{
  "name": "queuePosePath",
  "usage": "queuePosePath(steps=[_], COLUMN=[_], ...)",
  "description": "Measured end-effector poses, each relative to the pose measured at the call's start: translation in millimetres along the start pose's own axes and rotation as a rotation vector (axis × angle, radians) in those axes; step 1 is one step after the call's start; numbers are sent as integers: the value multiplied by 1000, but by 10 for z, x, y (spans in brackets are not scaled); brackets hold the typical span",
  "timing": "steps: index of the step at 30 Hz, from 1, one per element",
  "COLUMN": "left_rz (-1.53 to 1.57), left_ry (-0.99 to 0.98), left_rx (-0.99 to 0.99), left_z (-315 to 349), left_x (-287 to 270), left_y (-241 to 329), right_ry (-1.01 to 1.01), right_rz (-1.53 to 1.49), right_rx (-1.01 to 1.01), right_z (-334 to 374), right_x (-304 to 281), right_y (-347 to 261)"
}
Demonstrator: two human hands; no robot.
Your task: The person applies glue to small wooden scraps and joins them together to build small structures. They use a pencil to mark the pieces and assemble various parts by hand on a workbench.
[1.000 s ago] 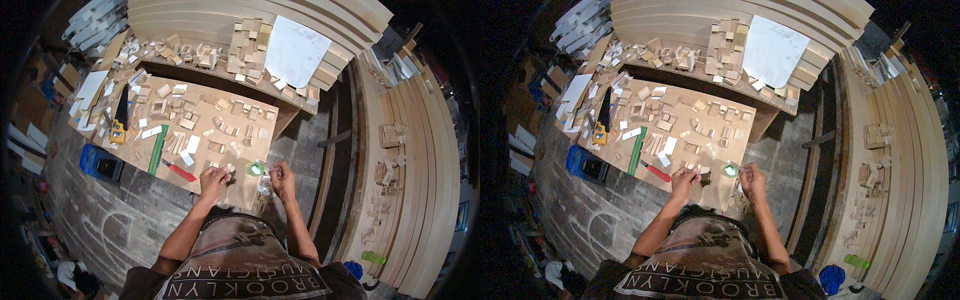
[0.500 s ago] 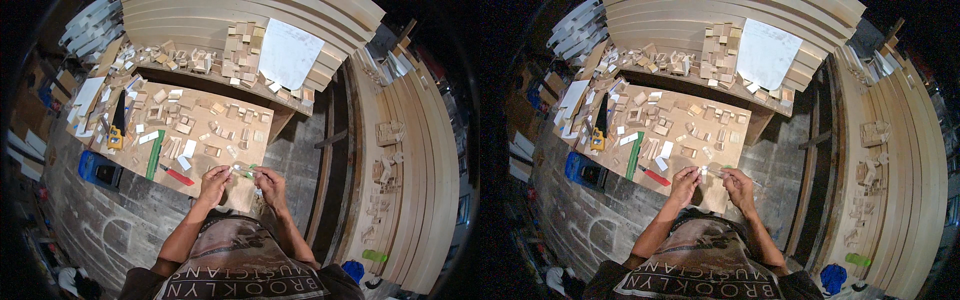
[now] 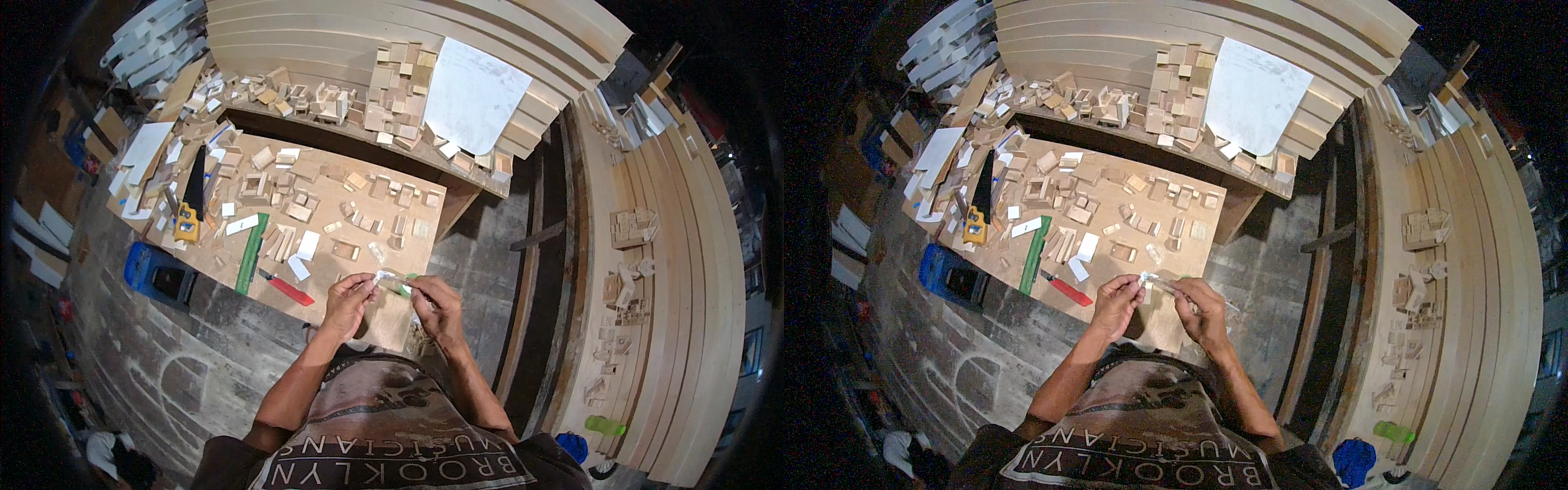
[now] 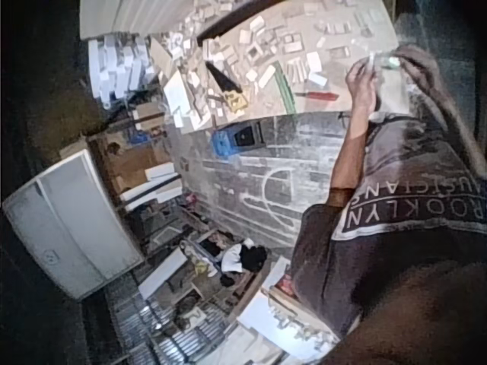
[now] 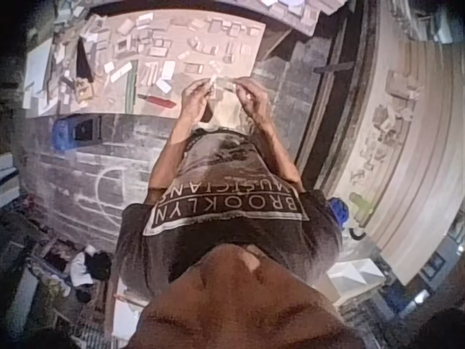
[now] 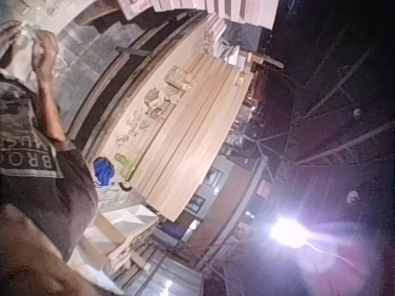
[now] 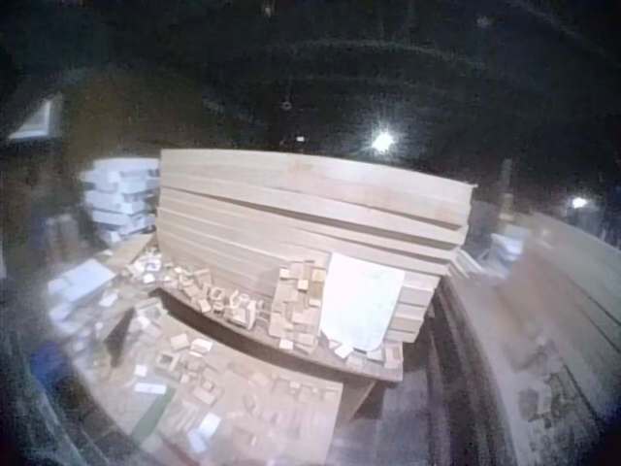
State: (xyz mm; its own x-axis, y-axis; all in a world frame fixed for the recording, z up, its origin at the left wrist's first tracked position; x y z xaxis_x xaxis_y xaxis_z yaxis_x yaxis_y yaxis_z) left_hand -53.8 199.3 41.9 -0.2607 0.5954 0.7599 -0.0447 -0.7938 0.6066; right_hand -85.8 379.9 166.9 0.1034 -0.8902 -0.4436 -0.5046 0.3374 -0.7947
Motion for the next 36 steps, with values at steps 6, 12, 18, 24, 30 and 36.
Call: queuePosePath(steps=[6, 12, 18, 24, 30, 36], left_rz=[22, 33, 33, -32, 20, 77], left_ry=[4, 0, 19, 34, 45, 24], left_rx=[-3, -6, -4, -50, -32, -88], left_z=[0, -21, -16, 4, 19, 63], left_x=[5, -19, -32, -53, -36, 5], left_y=[-11, -27, -22, -50, -45, -30], right_ry=[28, 51, 21, 56, 70, 50], right_rz=[-31, -48, -7, -489, -669, -645], right_rx=[47, 62, 82, 442, 556, 600], right_z=[-2, 22, 52, 211, 381, 430], right_x=[-25, -10, 41, 136, 262, 335], right_y=[15, 39, 119, 497, 688, 706])
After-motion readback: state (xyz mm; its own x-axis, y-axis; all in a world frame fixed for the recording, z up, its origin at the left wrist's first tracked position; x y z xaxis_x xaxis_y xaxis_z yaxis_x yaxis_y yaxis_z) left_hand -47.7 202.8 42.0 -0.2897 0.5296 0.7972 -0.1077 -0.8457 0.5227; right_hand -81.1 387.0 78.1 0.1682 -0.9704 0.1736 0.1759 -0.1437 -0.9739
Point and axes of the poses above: each hand's wrist, its own z-axis away from the middle knuckle, its own x-axis out of the palm, y = z × x, the point moved 9 cm from there along -z, towards the middle knuckle, and after that the axes turned 7 degrees about z, right-handed, at the moved point
